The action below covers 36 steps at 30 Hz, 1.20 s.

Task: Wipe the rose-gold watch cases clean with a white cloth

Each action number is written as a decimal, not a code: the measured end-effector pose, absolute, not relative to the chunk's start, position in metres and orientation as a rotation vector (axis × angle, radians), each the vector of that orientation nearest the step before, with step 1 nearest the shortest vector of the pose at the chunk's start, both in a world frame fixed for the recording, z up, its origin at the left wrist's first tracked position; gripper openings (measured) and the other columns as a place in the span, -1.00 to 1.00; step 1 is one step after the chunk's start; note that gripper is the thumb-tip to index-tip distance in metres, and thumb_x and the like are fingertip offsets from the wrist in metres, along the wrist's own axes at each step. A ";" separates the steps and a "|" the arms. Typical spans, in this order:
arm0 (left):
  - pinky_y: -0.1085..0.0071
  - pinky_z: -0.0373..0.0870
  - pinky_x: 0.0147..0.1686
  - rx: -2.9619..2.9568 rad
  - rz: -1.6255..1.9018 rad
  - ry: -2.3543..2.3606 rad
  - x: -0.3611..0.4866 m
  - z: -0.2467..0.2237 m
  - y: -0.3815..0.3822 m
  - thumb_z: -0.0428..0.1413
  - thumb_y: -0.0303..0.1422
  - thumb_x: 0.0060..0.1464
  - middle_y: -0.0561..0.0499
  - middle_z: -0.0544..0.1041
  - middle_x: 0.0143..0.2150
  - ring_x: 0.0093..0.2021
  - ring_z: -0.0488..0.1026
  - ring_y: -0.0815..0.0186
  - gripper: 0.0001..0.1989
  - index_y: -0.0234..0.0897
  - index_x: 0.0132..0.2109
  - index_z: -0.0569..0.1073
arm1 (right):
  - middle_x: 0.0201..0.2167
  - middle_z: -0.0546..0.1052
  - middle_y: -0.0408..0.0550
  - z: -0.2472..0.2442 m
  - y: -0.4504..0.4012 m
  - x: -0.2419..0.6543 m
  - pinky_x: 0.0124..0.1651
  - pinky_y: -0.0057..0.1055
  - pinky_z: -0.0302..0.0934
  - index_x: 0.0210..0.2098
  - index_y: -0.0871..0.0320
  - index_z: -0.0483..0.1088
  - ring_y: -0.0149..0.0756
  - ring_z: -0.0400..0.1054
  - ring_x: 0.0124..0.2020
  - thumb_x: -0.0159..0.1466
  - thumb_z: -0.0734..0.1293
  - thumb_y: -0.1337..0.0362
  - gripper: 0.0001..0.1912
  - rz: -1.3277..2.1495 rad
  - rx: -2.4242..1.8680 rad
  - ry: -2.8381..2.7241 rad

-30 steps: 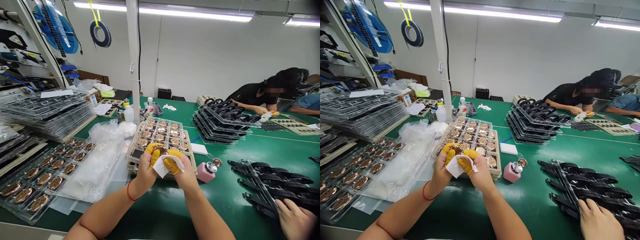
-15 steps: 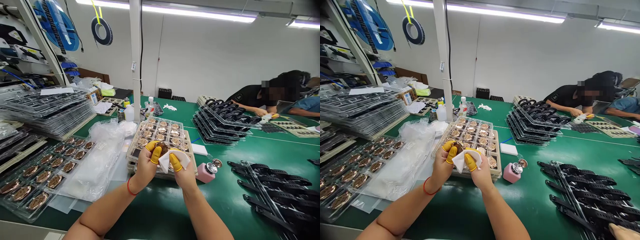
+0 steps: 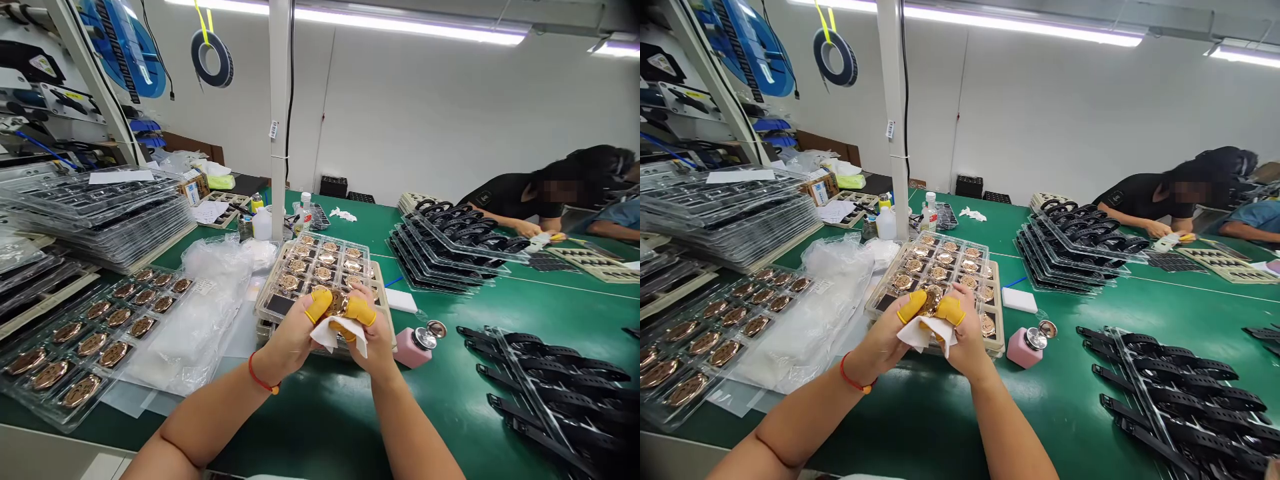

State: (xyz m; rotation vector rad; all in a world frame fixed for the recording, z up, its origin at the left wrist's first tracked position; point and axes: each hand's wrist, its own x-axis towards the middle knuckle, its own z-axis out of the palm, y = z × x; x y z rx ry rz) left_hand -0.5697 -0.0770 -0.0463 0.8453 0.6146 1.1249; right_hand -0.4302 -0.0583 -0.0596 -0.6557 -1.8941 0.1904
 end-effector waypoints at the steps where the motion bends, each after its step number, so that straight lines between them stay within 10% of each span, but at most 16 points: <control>1: 0.63 0.17 -0.61 0.841 1.108 0.617 -0.571 -0.045 -0.077 0.25 -0.14 0.00 0.17 0.27 -0.60 -0.64 0.14 0.55 -0.67 -0.30 -0.40 0.37 | -0.54 0.39 -0.18 -0.059 -0.056 -0.428 0.07 -0.02 0.17 -0.48 0.01 0.34 -0.26 0.32 -0.43 0.23 0.26 0.30 -0.85 0.168 -0.645 -1.903; 10: 0.65 0.07 -0.77 1.091 1.272 0.815 -0.580 -0.046 -0.074 0.10 0.04 0.11 0.20 0.32 -0.70 -0.75 0.16 0.51 -0.34 -0.33 0.18 0.26 | -0.31 0.54 -0.03 -0.065 -0.046 -0.409 0.04 -0.04 0.23 -0.27 0.00 0.49 -0.09 0.40 -0.14 0.23 0.33 0.18 -0.89 0.521 -0.853 -1.788; 21: 0.56 0.16 -0.62 1.362 1.314 0.905 -0.581 -0.055 -0.076 0.02 -0.08 0.23 0.15 0.32 -0.54 -0.63 0.16 0.49 -0.55 -0.25 0.15 0.34 | -0.48 0.49 -0.13 -0.053 -0.062 -0.419 0.05 -0.08 0.22 -0.37 0.02 0.46 -0.23 0.38 -0.38 0.22 0.31 0.33 -0.90 0.335 -0.794 -1.865; 30: 0.44 0.17 -0.48 1.895 0.948 1.738 -0.650 -0.031 -0.045 -0.10 -0.28 0.24 0.04 0.46 -0.42 -0.44 0.36 0.29 -0.67 -0.23 0.07 0.39 | -0.40 0.55 -0.06 -0.054 -0.044 -0.394 -0.38 -0.39 0.28 -0.34 0.11 0.55 -0.32 0.34 -0.44 0.09 0.46 0.07 -0.75 0.929 -1.008 -1.221; 36: 0.43 0.18 -0.46 2.064 0.527 1.702 -0.657 -0.045 -0.030 -0.04 -0.34 0.13 0.02 0.51 -0.39 -0.41 0.42 0.27 -0.83 -0.26 -0.34 0.41 | -0.49 0.45 -0.11 -0.046 -0.042 -0.397 -0.63 -0.54 0.12 -0.34 0.17 0.49 -0.42 0.22 -0.55 0.02 0.51 0.08 -0.68 1.137 -1.019 -1.101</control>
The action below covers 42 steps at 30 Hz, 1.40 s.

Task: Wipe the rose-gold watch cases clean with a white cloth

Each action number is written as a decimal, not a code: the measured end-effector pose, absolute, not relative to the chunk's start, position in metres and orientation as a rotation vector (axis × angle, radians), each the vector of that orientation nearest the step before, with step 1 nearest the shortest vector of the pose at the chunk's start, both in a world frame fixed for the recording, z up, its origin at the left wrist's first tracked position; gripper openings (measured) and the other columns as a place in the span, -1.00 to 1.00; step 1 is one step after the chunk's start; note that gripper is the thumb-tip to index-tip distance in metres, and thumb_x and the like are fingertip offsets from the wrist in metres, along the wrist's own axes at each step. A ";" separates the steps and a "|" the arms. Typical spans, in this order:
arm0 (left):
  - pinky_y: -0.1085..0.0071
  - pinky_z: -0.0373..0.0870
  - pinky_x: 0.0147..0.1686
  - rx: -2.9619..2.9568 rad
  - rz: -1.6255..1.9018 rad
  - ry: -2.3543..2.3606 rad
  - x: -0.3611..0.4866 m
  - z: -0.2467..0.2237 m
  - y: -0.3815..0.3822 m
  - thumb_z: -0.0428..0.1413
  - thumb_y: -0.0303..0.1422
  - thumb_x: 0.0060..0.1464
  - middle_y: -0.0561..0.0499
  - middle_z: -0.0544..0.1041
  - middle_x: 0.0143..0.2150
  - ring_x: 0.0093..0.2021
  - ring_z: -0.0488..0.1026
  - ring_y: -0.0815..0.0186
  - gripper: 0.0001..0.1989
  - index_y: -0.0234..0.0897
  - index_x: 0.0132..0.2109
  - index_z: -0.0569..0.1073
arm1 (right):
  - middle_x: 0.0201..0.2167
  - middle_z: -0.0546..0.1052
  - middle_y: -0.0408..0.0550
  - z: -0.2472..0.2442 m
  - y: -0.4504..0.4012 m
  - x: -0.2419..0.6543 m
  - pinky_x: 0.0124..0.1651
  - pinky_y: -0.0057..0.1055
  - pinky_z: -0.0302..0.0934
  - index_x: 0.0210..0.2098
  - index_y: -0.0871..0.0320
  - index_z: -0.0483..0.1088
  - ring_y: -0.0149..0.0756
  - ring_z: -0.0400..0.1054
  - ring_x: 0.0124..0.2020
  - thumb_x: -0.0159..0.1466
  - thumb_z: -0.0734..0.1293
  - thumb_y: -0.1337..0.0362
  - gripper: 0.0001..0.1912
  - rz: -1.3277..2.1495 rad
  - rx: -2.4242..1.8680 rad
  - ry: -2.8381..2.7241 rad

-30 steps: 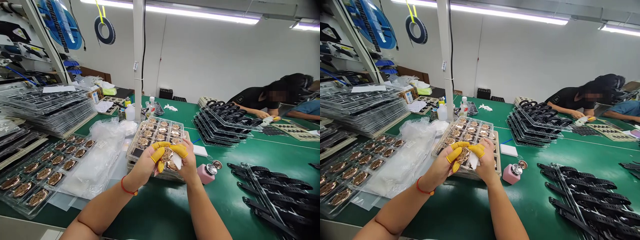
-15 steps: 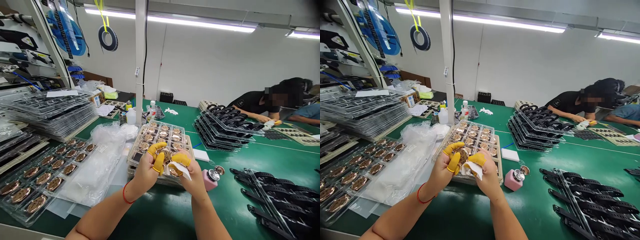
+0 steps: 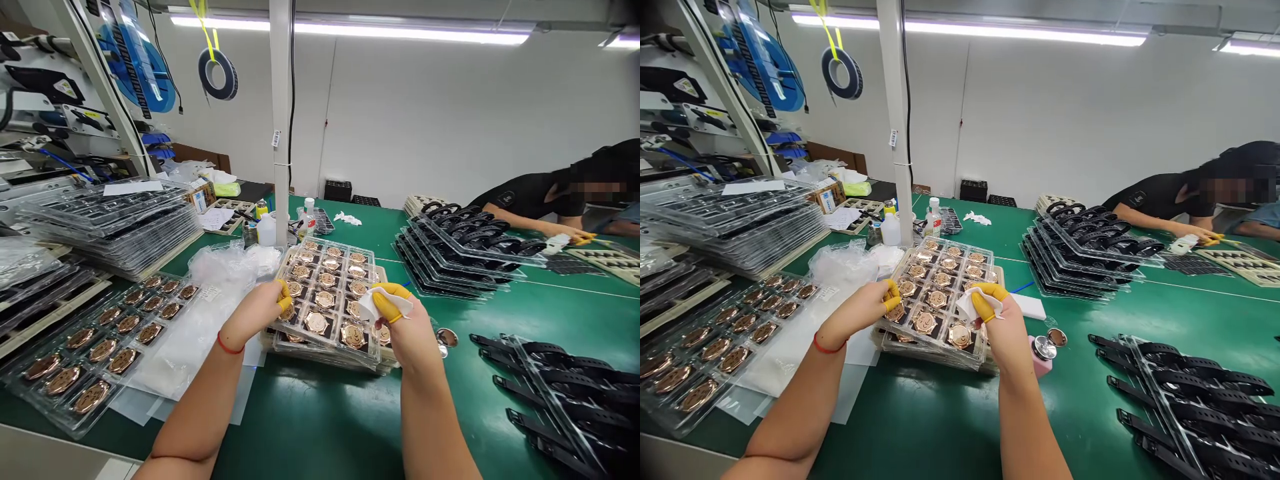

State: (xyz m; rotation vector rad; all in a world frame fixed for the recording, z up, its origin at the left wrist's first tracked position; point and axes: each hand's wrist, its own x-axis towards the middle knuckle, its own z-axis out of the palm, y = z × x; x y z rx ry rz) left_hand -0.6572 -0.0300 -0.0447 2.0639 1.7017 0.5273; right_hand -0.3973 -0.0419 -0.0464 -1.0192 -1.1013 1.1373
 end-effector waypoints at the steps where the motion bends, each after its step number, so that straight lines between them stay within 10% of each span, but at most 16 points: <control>1: 0.43 0.16 -0.48 2.066 0.513 1.719 -0.658 -0.046 -0.029 -0.03 -0.33 0.12 0.03 0.51 -0.40 -0.43 0.42 0.27 -0.83 -0.26 -0.37 0.40 | -0.49 0.44 -0.12 -0.046 -0.042 -0.397 -0.63 -0.54 0.12 -0.35 0.17 0.46 -0.42 0.23 -0.55 0.01 0.51 0.09 -0.67 1.132 -1.025 -1.094; 8: 0.41 0.16 -0.46 2.109 0.441 1.818 -0.667 -0.039 -0.030 0.05 -0.25 0.09 0.00 0.55 -0.35 -0.38 0.45 0.22 -0.77 -0.23 -0.42 0.52 | -0.38 0.48 -0.04 -0.046 -0.043 -0.391 -0.45 -0.42 0.28 -0.38 0.19 0.47 -0.34 0.31 -0.44 0.04 0.48 0.01 -0.64 1.100 -1.072 -1.217; 20: 0.31 0.33 -0.13 2.247 0.511 1.868 -0.644 -0.065 -0.001 0.10 -0.39 0.15 -0.22 0.48 0.00 -0.01 0.44 0.03 -0.66 -0.31 0.09 0.41 | -0.43 0.47 -0.13 -0.048 -0.049 -0.406 -0.52 -0.49 0.18 -0.30 0.15 0.41 -0.43 0.26 -0.53 0.12 0.42 -0.03 -0.62 1.360 -1.017 -1.353; 28: 0.39 0.32 -0.23 2.267 0.704 1.567 -0.633 -0.044 -0.026 0.03 -0.28 0.24 -0.02 0.53 -0.21 -0.17 0.45 0.20 -0.81 -0.25 -0.20 0.49 | -0.33 0.55 -0.13 -0.057 -0.055 -0.417 -0.13 -0.35 0.30 -0.35 -0.03 0.57 -0.30 0.41 -0.25 0.16 0.45 0.17 -0.93 1.029 -0.819 -1.473; 31: 0.45 0.28 -0.39 2.186 0.735 1.223 -0.617 -0.036 -0.052 -0.02 -0.24 0.27 0.04 0.49 -0.34 -0.38 0.40 0.31 -0.77 -0.27 -0.22 0.44 | -0.19 0.51 -0.15 -0.059 -0.059 -0.425 0.00 -0.33 0.25 -0.17 -0.16 0.54 -0.30 0.38 -0.13 0.19 0.43 0.29 -0.77 0.856 -0.708 -1.585; 35: 0.45 0.22 -0.42 2.215 0.704 1.066 -0.609 -0.030 -0.073 -0.03 -0.26 0.28 0.04 0.45 -0.36 -0.41 0.33 0.33 -0.79 -0.29 -0.25 0.39 | -0.16 0.49 -0.14 -0.058 -0.065 -0.428 -0.04 -0.34 0.24 -0.01 -0.19 0.45 -0.31 0.37 -0.13 0.24 0.36 0.34 -0.64 0.742 -0.750 -1.686; 42: 0.43 0.10 -0.49 2.684 1.197 1.096 -0.598 -0.042 -0.076 -0.08 -0.40 0.30 0.02 0.38 -0.52 -0.48 0.24 0.33 -0.69 -0.32 -0.41 0.40 | -0.46 0.43 -0.14 -0.061 -0.072 -0.434 -0.29 -0.39 0.17 -0.45 0.08 0.47 -0.34 0.27 -0.39 0.24 0.37 0.26 -0.86 0.649 -0.787 -1.489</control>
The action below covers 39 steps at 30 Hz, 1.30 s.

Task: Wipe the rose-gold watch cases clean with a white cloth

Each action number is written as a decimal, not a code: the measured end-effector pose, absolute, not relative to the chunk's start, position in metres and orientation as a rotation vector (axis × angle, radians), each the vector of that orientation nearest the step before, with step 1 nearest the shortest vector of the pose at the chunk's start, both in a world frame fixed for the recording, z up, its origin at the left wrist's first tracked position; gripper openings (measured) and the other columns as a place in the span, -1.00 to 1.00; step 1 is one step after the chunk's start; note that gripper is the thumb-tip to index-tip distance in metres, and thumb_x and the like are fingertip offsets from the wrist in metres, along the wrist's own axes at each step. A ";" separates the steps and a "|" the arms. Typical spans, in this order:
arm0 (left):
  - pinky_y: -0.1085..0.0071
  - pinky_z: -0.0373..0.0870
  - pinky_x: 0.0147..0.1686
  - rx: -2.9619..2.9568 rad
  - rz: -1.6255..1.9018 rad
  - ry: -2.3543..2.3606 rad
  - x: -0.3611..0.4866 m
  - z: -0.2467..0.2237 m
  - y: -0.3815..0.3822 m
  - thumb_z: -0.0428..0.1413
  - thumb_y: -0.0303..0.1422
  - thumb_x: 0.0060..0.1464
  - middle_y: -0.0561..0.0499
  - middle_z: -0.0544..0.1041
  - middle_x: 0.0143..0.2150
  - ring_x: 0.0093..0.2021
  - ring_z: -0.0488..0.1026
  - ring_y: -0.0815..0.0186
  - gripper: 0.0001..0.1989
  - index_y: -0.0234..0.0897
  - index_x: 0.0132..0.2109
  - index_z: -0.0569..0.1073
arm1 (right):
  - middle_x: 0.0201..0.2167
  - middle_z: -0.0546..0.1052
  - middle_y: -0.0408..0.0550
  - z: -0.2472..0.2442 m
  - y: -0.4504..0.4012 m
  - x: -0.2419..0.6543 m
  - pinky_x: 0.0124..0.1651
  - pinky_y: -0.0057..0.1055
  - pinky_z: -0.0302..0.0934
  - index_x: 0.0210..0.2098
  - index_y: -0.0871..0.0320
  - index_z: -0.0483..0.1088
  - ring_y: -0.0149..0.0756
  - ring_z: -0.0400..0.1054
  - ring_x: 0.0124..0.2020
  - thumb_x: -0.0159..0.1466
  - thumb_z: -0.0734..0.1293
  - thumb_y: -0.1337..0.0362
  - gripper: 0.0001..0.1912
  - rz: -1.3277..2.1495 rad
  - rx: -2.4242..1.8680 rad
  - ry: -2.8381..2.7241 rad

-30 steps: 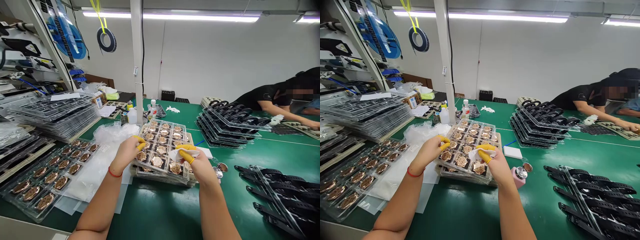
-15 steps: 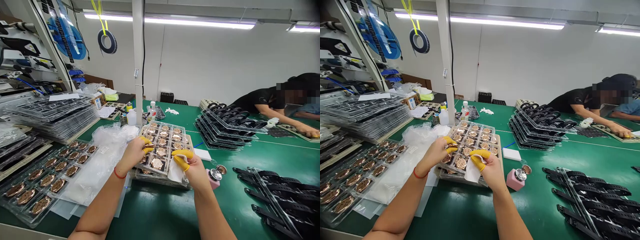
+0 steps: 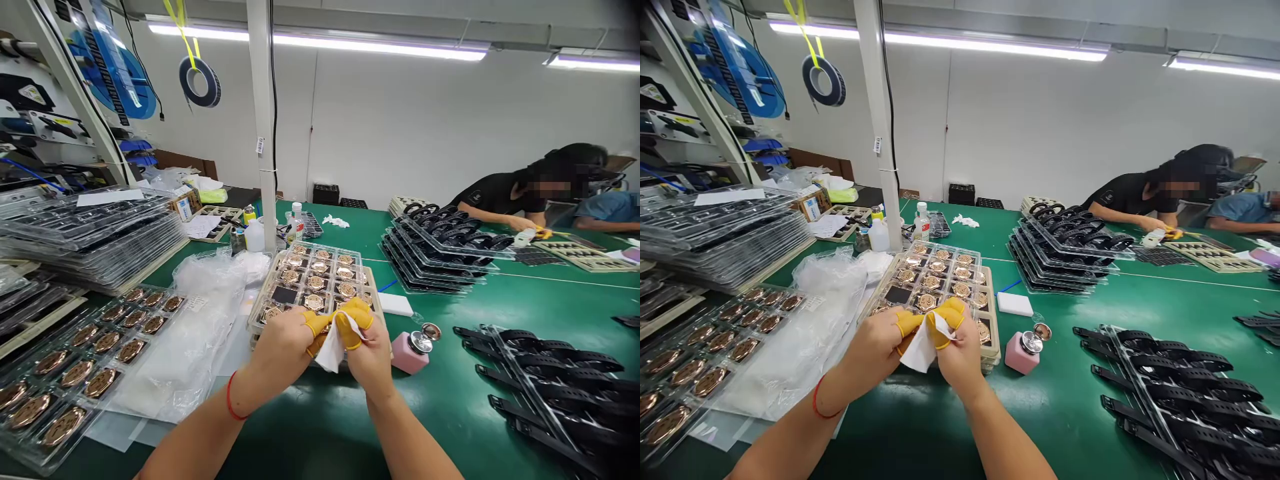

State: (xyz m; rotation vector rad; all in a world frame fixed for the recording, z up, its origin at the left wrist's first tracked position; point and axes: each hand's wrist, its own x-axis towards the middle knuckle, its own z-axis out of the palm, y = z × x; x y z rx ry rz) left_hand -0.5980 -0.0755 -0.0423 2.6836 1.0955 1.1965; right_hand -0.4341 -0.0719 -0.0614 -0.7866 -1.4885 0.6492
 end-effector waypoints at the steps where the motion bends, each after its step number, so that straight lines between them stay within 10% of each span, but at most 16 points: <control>1: 0.42 0.08 -0.50 2.756 1.279 1.115 -0.596 -0.044 -0.076 -0.09 -0.42 0.30 0.01 0.37 -0.53 -0.49 0.23 0.32 -0.68 -0.33 -0.42 0.40 | -0.48 0.42 -0.15 -0.061 -0.072 -0.435 -0.32 -0.41 0.17 -0.49 0.10 0.45 -0.36 0.25 -0.41 0.23 0.38 0.21 -0.82 0.745 -0.803 -1.431; 10: 0.42 0.28 -0.40 2.775 1.347 1.037 -0.597 -0.044 -0.075 -0.01 -0.34 0.30 -0.03 0.51 -0.39 -0.37 0.37 0.29 -0.77 -0.34 -0.15 0.51 | -0.40 0.51 -0.13 -0.053 -0.067 -0.419 -0.24 -0.40 0.27 -0.34 -0.02 0.57 -0.32 0.35 -0.34 0.14 0.47 0.12 -0.88 1.095 -0.696 -1.319; 15: 0.42 0.15 -0.52 2.793 1.446 1.064 -0.594 -0.042 -0.080 0.01 -0.44 0.24 0.02 0.36 -0.55 -0.49 0.23 0.34 -0.73 -0.34 -0.44 0.44 | -0.26 0.49 -0.12 -0.050 -0.074 -0.416 -0.08 -0.37 0.24 -0.26 -0.09 0.57 -0.30 0.34 -0.19 0.18 0.44 0.30 -0.85 0.951 -0.653 -1.632; 21: 0.39 -0.01 -0.56 2.855 1.655 1.041 -0.583 -0.048 -0.077 -0.01 -0.56 0.18 0.01 0.29 -0.61 -0.51 0.13 0.34 -0.61 -0.31 -0.62 0.27 | -0.45 0.41 -0.22 -0.050 -0.075 -0.427 -0.33 -0.48 0.15 -0.43 0.05 0.46 -0.41 0.26 -0.41 0.06 0.52 0.30 -0.84 1.157 -0.832 -1.450; 29: 0.44 0.31 -0.42 2.523 1.670 0.739 -0.589 -0.048 -0.075 0.10 -0.46 0.21 -0.03 0.47 -0.40 -0.37 0.33 0.33 -0.88 -0.31 -0.13 0.50 | -0.37 0.53 -0.11 -0.043 -0.070 -0.409 -0.21 -0.36 0.30 -0.33 -0.01 0.58 -0.28 0.40 -0.32 0.06 0.52 0.11 -0.80 1.482 -0.596 -1.382; 39: 0.46 0.39 -0.35 2.054 1.507 0.854 -0.589 -0.047 -0.082 0.09 -0.33 0.24 -0.01 0.55 -0.34 -0.35 0.47 0.33 -0.85 -0.27 -0.18 0.53 | -0.19 0.56 -0.05 -0.049 -0.092 -0.426 0.09 -0.16 0.22 -0.12 -0.10 0.54 -0.13 0.39 -0.07 0.21 0.42 0.22 -0.77 0.711 -0.837 -1.530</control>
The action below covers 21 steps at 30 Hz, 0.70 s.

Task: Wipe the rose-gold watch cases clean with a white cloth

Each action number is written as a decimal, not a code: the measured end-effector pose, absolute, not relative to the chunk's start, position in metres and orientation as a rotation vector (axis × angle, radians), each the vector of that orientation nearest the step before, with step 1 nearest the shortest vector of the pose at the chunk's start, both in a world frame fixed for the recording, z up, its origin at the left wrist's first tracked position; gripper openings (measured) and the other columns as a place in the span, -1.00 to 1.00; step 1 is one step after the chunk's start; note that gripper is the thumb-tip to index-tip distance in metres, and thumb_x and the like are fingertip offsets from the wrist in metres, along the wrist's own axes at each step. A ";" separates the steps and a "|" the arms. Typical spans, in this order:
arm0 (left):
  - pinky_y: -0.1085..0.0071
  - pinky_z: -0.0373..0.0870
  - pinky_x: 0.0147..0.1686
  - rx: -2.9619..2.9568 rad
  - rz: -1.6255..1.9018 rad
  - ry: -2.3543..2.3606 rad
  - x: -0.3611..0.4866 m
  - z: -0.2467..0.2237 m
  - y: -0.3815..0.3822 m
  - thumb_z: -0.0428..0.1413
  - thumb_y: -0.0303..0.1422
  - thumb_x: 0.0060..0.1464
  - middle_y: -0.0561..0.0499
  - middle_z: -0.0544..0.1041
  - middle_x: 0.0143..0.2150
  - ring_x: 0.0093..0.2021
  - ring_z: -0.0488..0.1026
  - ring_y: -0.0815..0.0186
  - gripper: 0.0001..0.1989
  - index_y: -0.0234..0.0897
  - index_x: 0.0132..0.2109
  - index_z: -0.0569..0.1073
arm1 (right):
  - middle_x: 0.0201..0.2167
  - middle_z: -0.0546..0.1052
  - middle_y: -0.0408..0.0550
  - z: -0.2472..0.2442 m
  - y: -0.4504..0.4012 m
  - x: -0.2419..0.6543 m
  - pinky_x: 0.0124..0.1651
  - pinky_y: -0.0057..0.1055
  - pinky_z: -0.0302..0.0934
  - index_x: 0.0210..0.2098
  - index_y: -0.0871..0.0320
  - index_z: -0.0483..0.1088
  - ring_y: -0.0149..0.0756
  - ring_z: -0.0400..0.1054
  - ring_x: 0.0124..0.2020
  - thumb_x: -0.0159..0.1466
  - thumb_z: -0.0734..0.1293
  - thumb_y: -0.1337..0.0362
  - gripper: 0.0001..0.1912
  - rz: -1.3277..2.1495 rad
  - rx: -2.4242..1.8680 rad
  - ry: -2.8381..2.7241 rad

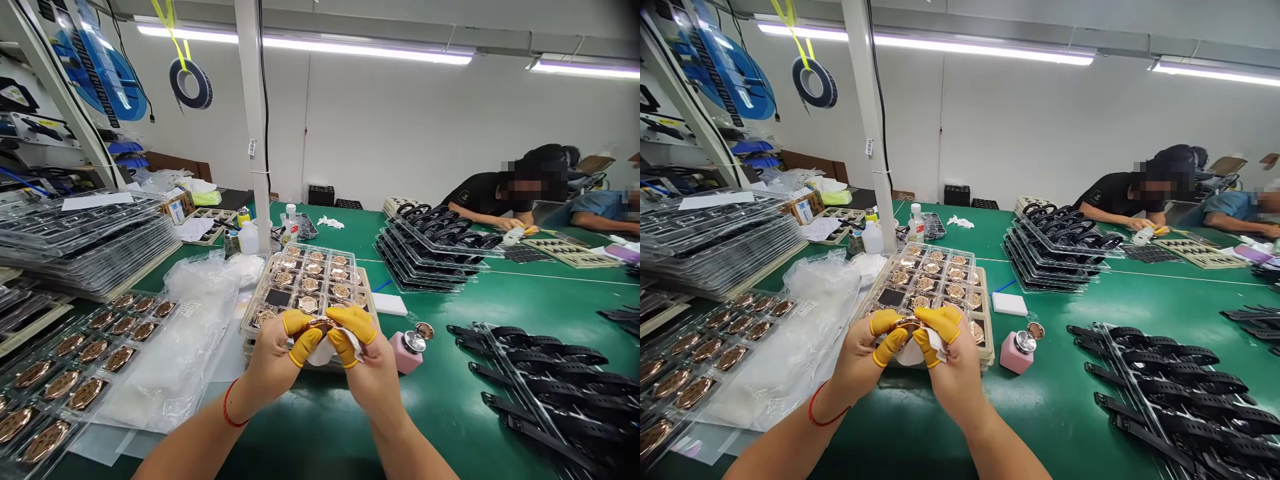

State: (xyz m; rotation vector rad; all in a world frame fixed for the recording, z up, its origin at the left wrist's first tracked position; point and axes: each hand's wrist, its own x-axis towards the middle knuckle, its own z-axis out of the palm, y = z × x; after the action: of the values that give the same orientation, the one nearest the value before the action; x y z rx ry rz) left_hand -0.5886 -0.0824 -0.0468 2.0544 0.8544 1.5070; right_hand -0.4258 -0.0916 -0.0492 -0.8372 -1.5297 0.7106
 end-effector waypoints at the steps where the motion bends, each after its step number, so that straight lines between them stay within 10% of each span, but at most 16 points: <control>1: 0.45 0.38 -0.36 2.091 1.492 0.832 -0.588 -0.046 -0.083 0.07 -0.32 0.25 -0.01 0.54 -0.35 -0.36 0.46 0.33 -0.83 -0.27 -0.18 0.53 | -0.22 0.55 -0.04 -0.051 -0.093 -0.428 0.09 -0.15 0.21 -0.15 -0.09 0.55 -0.13 0.39 -0.08 0.22 0.40 0.22 -0.80 0.645 -0.830 -1.518; 7: 0.42 0.25 -0.46 2.538 1.573 0.723 -0.585 -0.048 -0.083 0.01 -0.32 0.28 -0.04 0.44 -0.46 -0.45 0.30 0.34 -0.79 -0.31 -0.22 0.50 | -0.53 0.45 -0.09 -0.051 -0.085 -0.430 -0.46 -0.39 0.24 -0.44 0.09 0.54 -0.34 0.30 -0.52 0.15 0.40 -0.04 -0.68 1.302 -0.792 -1.167; 21: 0.58 0.33 -0.63 1.464 1.187 0.896 -0.584 -0.047 -0.083 0.10 -0.07 0.16 0.02 0.49 -0.39 -0.50 0.43 0.39 -0.65 -0.29 -0.14 0.39 | -0.48 0.45 -0.16 -0.034 -0.087 -0.408 -0.48 -0.50 0.24 -0.37 0.10 0.46 -0.41 0.30 -0.51 -0.08 0.58 0.12 -0.65 1.445 -0.807 -1.033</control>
State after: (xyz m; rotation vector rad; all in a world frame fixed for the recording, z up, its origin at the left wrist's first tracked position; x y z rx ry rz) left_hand -0.5839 -0.0827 -0.0466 1.4636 0.8961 1.1867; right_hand -0.4079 -0.0872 -0.0336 -0.8066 -1.0327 1.4448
